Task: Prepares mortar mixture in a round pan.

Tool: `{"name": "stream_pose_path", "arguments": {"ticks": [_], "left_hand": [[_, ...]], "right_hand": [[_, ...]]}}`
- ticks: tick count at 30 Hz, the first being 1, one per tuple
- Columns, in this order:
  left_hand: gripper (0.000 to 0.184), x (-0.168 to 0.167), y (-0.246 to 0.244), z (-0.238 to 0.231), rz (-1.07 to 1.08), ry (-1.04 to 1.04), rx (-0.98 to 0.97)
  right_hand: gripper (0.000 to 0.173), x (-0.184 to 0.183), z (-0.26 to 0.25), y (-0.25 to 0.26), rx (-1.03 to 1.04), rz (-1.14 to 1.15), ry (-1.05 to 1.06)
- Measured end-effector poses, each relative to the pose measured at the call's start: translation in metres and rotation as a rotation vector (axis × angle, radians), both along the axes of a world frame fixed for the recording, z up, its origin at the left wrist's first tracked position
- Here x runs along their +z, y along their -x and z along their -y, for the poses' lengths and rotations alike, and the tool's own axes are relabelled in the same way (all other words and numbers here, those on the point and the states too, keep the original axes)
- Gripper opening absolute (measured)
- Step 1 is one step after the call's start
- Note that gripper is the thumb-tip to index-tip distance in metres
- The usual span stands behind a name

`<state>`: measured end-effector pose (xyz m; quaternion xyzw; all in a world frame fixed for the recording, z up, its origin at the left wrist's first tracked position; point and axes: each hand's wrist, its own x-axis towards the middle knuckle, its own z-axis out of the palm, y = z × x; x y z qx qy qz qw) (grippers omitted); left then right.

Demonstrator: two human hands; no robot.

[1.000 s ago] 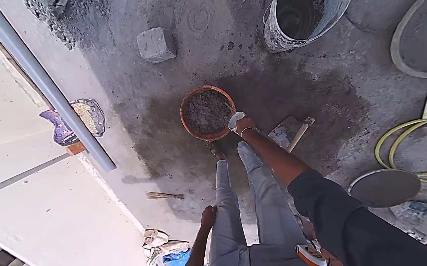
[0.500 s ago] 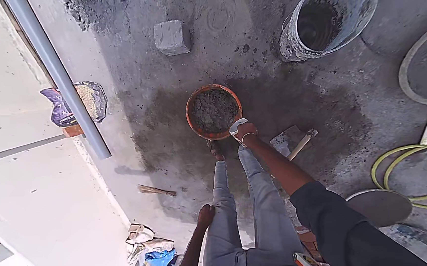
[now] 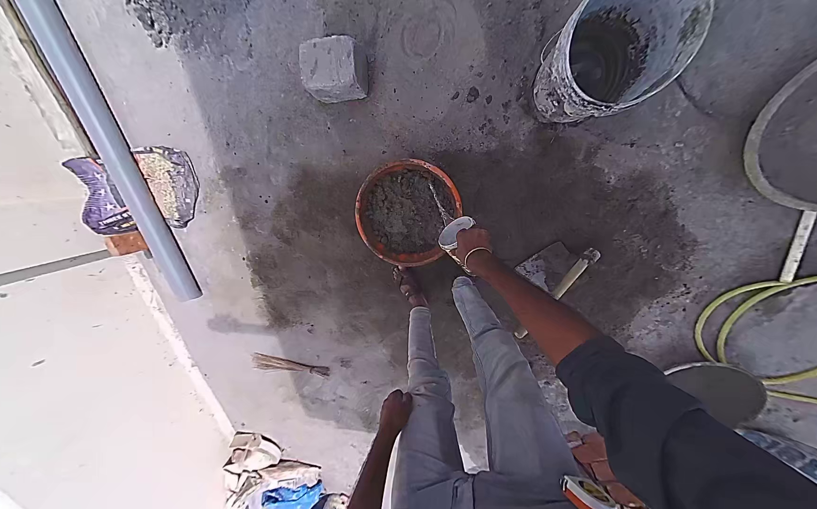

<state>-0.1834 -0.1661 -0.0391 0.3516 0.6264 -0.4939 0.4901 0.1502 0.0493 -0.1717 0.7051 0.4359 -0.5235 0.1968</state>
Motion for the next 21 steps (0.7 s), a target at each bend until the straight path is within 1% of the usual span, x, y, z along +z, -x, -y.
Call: {"name": "stream_pose_path", "arguments": {"ticks": [1,3,6,9,11,13,15,19,21], "left_hand": [[0.047,-0.001,0.0,0.001,0.0,0.001,-0.001],[0.047,-0.003,0.0,0.002,-0.002,0.008,-0.011],[0.046,-0.005,0.002,0.002,-0.006,0.026,-0.033],[0.047,-0.006,0.004,0.001,0.0,0.021,-0.054],[0.046,-0.006,0.004,-0.002,-0.003,0.011,-0.078],[0.045,-0.004,0.002,-0.009,-0.008,-0.005,-0.106],[0.045,0.001,0.0,-0.018,-0.017,-0.04,-0.119],[0.048,0.003,0.002,-0.042,-0.04,-0.183,-0.051],[0.049,0.0,0.008,-0.053,-0.049,-0.256,-0.034]], "right_hand": [[0.049,-0.007,0.018,-0.007,-0.043,0.015,-0.009],[0.052,-0.023,0.05,-0.022,-0.048,0.06,0.024],[0.062,-0.04,0.095,-0.048,-0.073,0.112,0.091],[0.059,-0.052,0.131,-0.078,-0.185,0.147,0.158],[0.052,-0.066,0.151,-0.099,-0.318,0.139,0.205],[0.049,-0.079,0.163,-0.118,-0.446,0.121,0.253],[0.049,-0.09,0.166,-0.132,-0.51,0.112,0.291],[0.051,-0.107,0.149,-0.144,-0.642,0.133,0.315],[0.054,-0.123,0.144,-0.144,-0.809,0.125,0.297]]}}
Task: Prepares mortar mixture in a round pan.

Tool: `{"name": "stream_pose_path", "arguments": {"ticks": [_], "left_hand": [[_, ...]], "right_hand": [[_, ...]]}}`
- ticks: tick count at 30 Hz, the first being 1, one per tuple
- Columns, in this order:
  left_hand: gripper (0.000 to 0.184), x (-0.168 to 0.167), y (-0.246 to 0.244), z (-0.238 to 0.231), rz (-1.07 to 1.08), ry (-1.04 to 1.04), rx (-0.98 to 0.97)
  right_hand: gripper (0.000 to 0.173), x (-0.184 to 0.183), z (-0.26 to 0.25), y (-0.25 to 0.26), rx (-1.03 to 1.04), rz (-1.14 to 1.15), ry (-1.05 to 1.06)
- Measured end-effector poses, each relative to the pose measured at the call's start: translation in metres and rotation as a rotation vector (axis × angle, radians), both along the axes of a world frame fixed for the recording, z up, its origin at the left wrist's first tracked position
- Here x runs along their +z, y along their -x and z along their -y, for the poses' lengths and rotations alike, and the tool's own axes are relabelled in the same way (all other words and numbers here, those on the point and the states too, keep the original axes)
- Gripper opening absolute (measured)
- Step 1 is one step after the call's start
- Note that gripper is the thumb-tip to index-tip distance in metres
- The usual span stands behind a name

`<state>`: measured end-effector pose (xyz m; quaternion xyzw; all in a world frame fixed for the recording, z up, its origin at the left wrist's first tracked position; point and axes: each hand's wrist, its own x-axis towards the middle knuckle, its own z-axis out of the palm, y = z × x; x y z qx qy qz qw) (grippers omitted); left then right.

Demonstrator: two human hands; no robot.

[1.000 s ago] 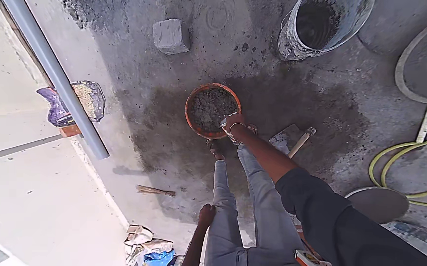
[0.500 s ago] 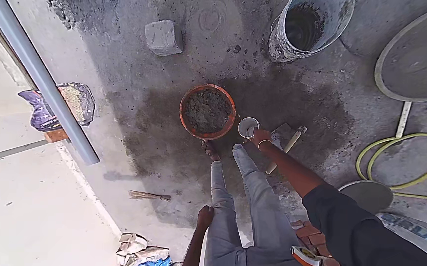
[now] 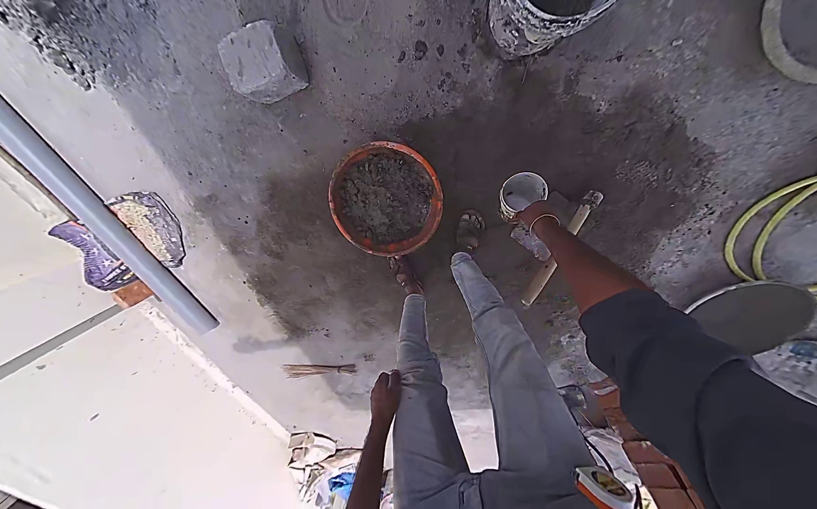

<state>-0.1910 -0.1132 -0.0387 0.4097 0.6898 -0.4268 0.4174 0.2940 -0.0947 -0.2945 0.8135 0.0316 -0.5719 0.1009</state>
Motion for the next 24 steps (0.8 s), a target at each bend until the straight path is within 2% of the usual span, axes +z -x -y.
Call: {"name": "stream_pose_path", "arguments": {"ticks": [2,4,6,10,14,16,18,20,22,24], "left_hand": [[0.055,-0.003,0.002,-0.01,-0.028,-0.026,-0.027],[0.061,-0.005,0.007,-0.018,-0.072,-0.01,-0.081],[0.065,-0.013,0.014,-0.021,-0.103,-0.008,-0.086],[0.068,-0.041,0.039,-0.029,-0.139,-0.004,-0.044],[0.074,-0.074,0.05,-0.061,-0.192,0.098,-0.17],[0.071,-0.077,0.064,-0.084,-0.155,0.072,-0.18],[0.064,-0.077,0.076,-0.104,-0.048,-0.035,-0.091],[0.06,-0.08,0.088,-0.126,0.025,-0.097,-0.029],[0.058,-0.079,0.096,-0.141,0.083,-0.097,-0.021],[0.056,-0.086,0.098,-0.154,0.11,-0.061,-0.043]], "right_hand": [[0.055,-0.019,-0.003,0.001,-0.354,0.011,-0.069],[0.057,-0.021,-0.014,0.004,-0.691,0.021,-0.119],[0.064,-0.029,-0.022,0.005,-0.918,0.068,-0.168],[0.065,-0.069,-0.017,0.014,-1.207,0.122,-0.246],[0.063,-0.098,-0.006,0.025,-1.37,0.144,-0.273],[0.062,-0.105,-0.001,0.037,-1.403,0.179,-0.273],[0.06,-0.1,0.001,0.047,-1.394,0.22,-0.26],[0.054,-0.096,-0.006,0.064,-1.269,0.294,-0.232],[0.049,-0.087,-0.008,0.082,-1.018,0.331,-0.229],[0.046,-0.072,-0.015,0.091,-0.56,0.37,-0.221]]}}
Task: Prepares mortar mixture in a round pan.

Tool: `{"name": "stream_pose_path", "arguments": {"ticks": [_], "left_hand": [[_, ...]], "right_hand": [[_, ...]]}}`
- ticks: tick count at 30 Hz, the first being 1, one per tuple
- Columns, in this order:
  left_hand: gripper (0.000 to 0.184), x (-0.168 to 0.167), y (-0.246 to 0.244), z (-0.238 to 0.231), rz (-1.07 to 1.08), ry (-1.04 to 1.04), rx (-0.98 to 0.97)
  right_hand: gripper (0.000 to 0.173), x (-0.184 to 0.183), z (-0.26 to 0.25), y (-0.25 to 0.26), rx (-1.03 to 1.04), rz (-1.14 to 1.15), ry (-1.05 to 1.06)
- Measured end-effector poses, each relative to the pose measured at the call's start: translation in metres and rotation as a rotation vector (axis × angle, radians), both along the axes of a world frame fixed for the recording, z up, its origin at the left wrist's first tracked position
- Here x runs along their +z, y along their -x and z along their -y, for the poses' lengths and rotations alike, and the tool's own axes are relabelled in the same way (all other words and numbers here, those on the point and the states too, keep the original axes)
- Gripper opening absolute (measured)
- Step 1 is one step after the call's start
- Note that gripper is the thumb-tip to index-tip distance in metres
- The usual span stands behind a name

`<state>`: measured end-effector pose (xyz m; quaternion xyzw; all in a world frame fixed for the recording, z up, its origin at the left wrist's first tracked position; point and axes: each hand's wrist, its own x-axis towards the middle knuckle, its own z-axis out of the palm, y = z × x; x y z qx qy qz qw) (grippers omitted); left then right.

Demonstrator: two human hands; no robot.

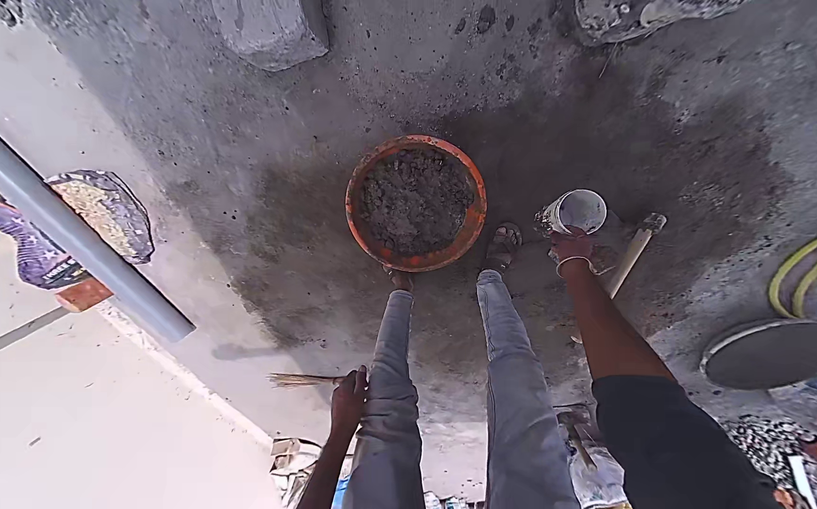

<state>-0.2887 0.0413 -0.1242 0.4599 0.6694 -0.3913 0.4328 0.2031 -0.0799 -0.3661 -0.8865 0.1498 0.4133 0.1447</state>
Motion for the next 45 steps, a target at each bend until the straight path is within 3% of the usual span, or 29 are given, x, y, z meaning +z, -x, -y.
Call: {"name": "stream_pose_path", "arguments": {"ticks": [2,5,9,12,16,21,25,29,33,40,43,45], "left_hand": [[0.055,0.003,0.0,-0.003,-0.027,0.07,-0.033],[0.053,0.008,-0.002,-0.002,-0.081,0.112,-0.053],[0.052,0.007,-0.003,0.0,-0.109,0.135,0.034],[0.052,0.003,0.003,0.002,-0.105,0.129,0.099],[0.051,0.001,0.014,0.011,-0.094,0.106,0.156],[0.051,0.001,0.023,0.004,-0.084,0.118,0.204],[0.051,0.0,0.026,-0.005,-0.068,0.122,0.235],[0.051,0.0,0.026,-0.015,-0.061,0.12,0.234],[0.051,0.004,0.025,-0.023,-0.069,0.097,0.214],[0.054,0.001,0.012,-0.024,0.006,-0.054,0.161],[0.056,0.009,-0.006,0.0,-0.004,-0.107,0.307],[0.057,0.014,-0.039,0.025,-0.089,-0.061,0.397]], "right_hand": [[0.038,0.043,-0.025,0.014,0.419,-0.012,0.17],[0.034,0.104,-0.072,0.05,0.951,-0.216,0.266],[0.042,0.119,-0.115,0.108,1.484,-0.419,0.264],[0.053,0.106,-0.16,0.158,1.684,-0.556,0.282],[0.054,0.053,-0.195,0.218,1.825,-0.63,0.277],[0.061,0.025,-0.238,0.26,1.971,-0.77,0.354],[0.068,0.037,-0.245,0.252,1.967,-0.755,0.352],[0.07,0.058,-0.236,0.208,1.919,-0.632,0.344],[0.062,0.122,-0.231,0.139,1.707,-0.458,0.371],[0.055,0.251,-0.231,-0.04,1.092,0.234,0.223],[0.051,0.254,-0.248,-0.131,0.988,0.53,0.156],[0.05,0.233,-0.272,-0.197,0.977,0.565,0.203]]}}
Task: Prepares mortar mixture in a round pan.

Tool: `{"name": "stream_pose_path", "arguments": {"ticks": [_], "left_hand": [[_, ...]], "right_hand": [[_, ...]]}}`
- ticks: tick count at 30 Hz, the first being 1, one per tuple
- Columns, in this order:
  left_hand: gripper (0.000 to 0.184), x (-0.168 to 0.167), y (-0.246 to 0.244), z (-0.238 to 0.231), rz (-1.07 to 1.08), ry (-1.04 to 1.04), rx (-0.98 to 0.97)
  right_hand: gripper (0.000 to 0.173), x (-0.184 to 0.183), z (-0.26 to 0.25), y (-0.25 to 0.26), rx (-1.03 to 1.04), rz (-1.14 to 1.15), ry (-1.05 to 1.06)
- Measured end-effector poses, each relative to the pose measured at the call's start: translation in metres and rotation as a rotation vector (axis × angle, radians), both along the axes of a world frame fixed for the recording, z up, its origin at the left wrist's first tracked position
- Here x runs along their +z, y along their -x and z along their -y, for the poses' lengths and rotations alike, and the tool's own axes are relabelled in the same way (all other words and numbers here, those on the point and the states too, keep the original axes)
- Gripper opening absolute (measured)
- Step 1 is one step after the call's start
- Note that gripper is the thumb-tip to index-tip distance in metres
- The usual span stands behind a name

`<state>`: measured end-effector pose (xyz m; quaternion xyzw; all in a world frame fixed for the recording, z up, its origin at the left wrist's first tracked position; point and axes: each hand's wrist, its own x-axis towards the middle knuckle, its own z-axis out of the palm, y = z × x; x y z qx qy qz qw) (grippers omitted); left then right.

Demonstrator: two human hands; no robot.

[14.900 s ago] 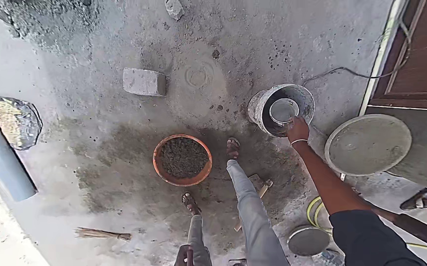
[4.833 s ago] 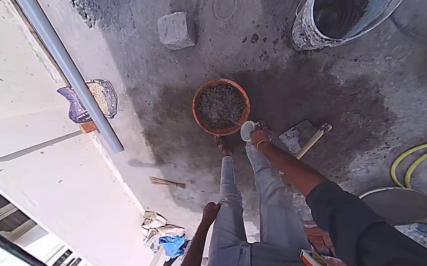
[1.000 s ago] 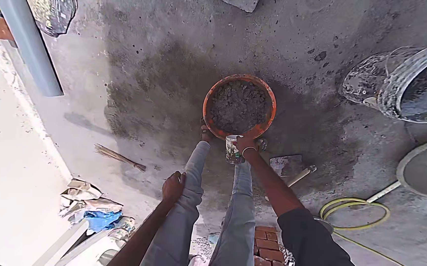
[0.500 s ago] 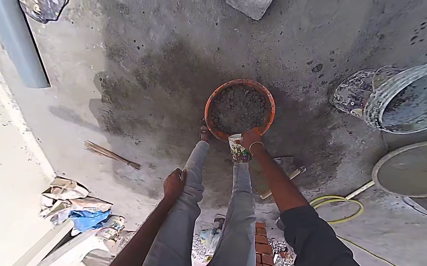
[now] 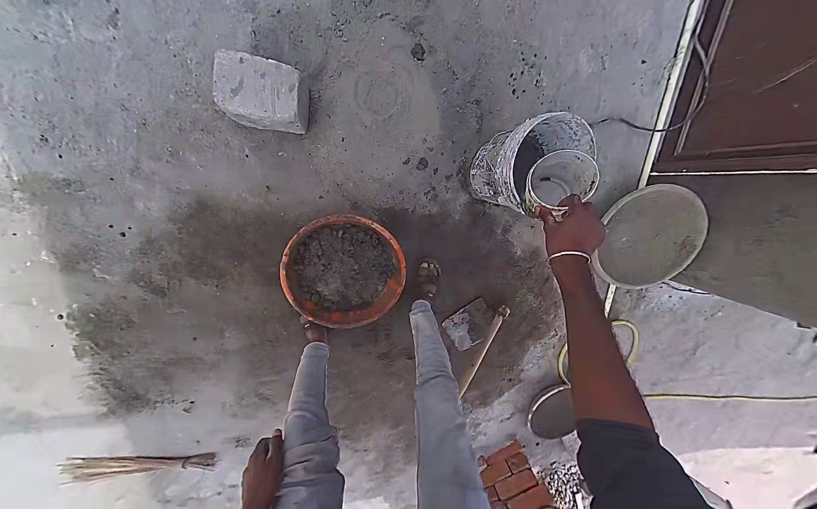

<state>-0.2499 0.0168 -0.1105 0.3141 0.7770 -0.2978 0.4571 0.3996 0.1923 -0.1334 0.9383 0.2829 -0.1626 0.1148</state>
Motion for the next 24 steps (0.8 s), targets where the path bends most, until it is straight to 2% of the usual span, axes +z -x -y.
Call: {"name": "stream_pose_path", "arguments": {"ticks": [2,4,7,12,16,20,24], "left_hand": [[0.057,0.007,-0.035,0.025,-0.092,0.081,0.06],[0.058,0.01,-0.066,0.046,-0.138,0.145,0.044],[0.061,0.003,-0.104,0.063,-0.157,0.257,-0.052],[0.058,-0.003,-0.133,0.07,-0.154,0.328,-0.099],[0.059,-0.01,-0.142,0.063,-0.163,0.331,-0.107],[0.061,-0.015,-0.148,0.066,-0.18,0.325,-0.134],[0.062,-0.013,-0.152,0.061,-0.193,0.322,-0.133]], "right_hand": [[0.047,-0.031,-0.026,-0.059,-0.033,-0.013,0.14],[0.045,-0.078,-0.038,-0.108,0.002,-0.061,0.227],[0.042,-0.139,-0.048,-0.148,0.115,-0.153,0.341],[0.036,-0.197,-0.057,-0.157,0.266,-0.253,0.472],[0.042,-0.243,-0.061,-0.156,0.322,-0.257,0.481],[0.045,-0.27,-0.057,-0.155,0.295,-0.311,0.461],[0.044,-0.271,-0.054,-0.157,0.378,-0.361,0.489]]}}
